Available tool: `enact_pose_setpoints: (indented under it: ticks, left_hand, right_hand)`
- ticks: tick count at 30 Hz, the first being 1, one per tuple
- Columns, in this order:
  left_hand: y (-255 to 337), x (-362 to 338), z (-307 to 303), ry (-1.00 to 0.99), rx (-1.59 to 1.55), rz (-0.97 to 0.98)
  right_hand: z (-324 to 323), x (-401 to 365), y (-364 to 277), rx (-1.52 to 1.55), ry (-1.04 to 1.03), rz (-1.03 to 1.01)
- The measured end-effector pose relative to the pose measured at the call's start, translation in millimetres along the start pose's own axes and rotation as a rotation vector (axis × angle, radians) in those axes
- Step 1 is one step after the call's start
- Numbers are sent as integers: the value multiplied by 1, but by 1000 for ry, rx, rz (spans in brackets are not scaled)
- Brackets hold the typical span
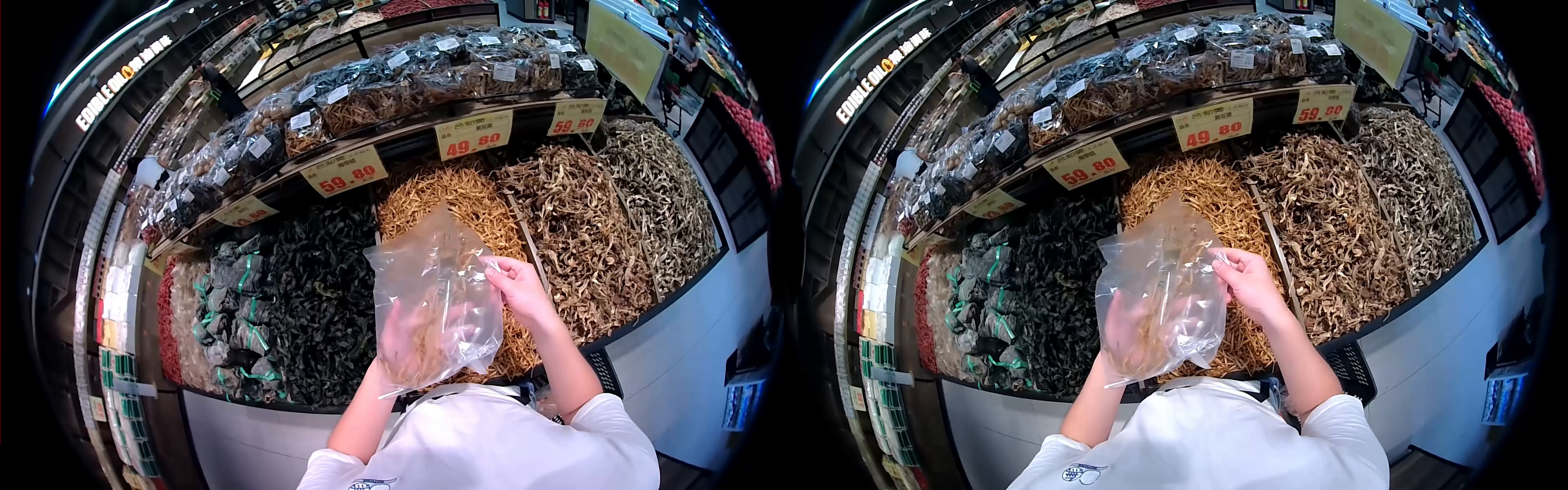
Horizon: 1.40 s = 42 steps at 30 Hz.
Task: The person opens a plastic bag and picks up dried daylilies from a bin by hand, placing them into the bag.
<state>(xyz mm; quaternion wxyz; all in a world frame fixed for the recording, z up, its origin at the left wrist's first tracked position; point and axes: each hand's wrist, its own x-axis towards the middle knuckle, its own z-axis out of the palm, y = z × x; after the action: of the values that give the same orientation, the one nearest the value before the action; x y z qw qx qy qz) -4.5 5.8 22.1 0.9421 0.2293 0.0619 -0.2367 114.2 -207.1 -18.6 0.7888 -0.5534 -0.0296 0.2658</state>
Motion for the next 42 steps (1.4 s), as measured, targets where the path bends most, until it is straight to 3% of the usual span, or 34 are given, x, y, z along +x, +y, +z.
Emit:
enact_pose_setpoints:
  ticks: [1, 3, 5, 10, 13, 20, 21, 22, 25, 27, 29, 33, 35, 36, 39, 40, 42]
  left_hand:
    - [-1, 2, -9, -3, -3, 3]
    - [-1, 4, -24, -200, -201, -56]
    - [-3, 0, -25, -226, -313, -74]
    - [-4, -4, -20, -275, -474, -117]
    - [-8, -8, -19, -209, -307, -99]
    - [-28, -37, -35, 144, -471, -138]
    - [-31, -38, -38, 121, -521, -144]
    - [-34, -35, -45, -120, -604, -154]
    - [-29, -48, -21, -113, -599, -97]
    - [-29, -54, -24, -70, -657, -151]
    - [-31, -50, -33, -62, -671, -169]
    - [-30, -43, -25, 33, -458, -123]
    - [-24, -41, -5, 25, -495, -141]
    - [-24, -41, 1, 57, -533, -115]
    - [-19, -27, 22, -1, -548, -60]
    - [-16, -25, 30, -18, -550, -54]
    - [-11, -21, 31, -51, -544, -66]
  right_hand:
    - [-1, 1, -1, -30, 30, -61]
    - [-1, -2, -5, -59, 41, -50]
    - [0, -4, -8, -103, 101, -139]
    - [3, -9, -17, -44, 139, -119]
    - [-6, -6, -9, -81, 122, -148]
    - [-30, -4, 12, -107, 304, -118]
    - [-21, -12, 5, -112, 304, -119]
    - [-11, -23, -4, -83, 319, -102]
    - [4, -48, -7, -129, 314, -98]
    - [17, -72, -12, -157, 223, 8]
    - [6, -85, 8, -153, 156, -38]
    - [34, -141, -22, 110, 81, 47]
    - [43, -155, -33, -254, -10, -77]
    - [43, -155, -30, -257, -11, -73]
    - [38, -152, -18, -850, 236, -426]
    - [52, -146, -24, -749, 394, -448]
    - [44, -135, -27, -815, 406, -492]
